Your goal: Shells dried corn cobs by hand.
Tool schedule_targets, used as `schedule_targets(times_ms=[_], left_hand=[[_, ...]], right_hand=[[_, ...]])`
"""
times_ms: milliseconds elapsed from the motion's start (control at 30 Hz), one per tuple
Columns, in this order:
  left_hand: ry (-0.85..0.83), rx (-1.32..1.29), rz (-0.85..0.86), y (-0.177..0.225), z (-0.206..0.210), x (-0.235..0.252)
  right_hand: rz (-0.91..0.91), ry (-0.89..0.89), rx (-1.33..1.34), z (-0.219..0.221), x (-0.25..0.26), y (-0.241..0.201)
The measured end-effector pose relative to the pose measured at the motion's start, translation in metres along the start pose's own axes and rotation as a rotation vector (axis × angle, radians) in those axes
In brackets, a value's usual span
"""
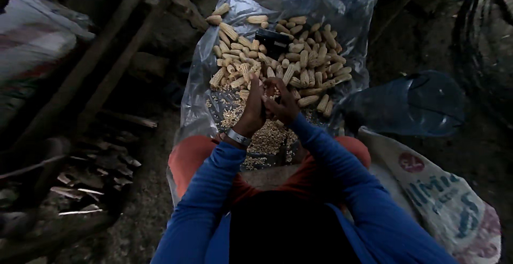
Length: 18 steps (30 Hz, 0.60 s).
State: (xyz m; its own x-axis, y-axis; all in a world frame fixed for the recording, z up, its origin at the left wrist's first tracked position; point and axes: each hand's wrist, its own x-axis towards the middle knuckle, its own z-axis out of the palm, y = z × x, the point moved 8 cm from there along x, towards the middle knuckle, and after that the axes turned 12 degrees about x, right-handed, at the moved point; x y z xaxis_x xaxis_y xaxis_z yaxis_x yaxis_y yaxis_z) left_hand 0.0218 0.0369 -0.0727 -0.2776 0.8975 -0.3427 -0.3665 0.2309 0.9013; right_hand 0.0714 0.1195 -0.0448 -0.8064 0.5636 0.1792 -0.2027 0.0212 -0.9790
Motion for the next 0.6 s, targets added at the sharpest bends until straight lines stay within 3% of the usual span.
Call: schedule_targets(times_ms=[133, 300, 467, 600], left_hand=[[0.02, 0.009, 0.033, -0.004, 0.004, 0.01], [0.018, 0.179, -0.044, -0.01, 0.009, -0.007], [-0.194, -0.019, 0.08, -0.011, 0.014, 0.023], [-0.189, -0.032, 0.039, -0.007, 0.007, 0.028]], right_hand=[[0.032, 0.092, -0.049, -0.006, 0.002, 0.013], [0.179, 0.206, -0.012, -0.024, 0.007, 0.024], [0.381, 0.242, -0.049, -0.041, 0.013, 0.02], [0.264, 0.108, -0.304, -0.057, 0.019, 0.01]])
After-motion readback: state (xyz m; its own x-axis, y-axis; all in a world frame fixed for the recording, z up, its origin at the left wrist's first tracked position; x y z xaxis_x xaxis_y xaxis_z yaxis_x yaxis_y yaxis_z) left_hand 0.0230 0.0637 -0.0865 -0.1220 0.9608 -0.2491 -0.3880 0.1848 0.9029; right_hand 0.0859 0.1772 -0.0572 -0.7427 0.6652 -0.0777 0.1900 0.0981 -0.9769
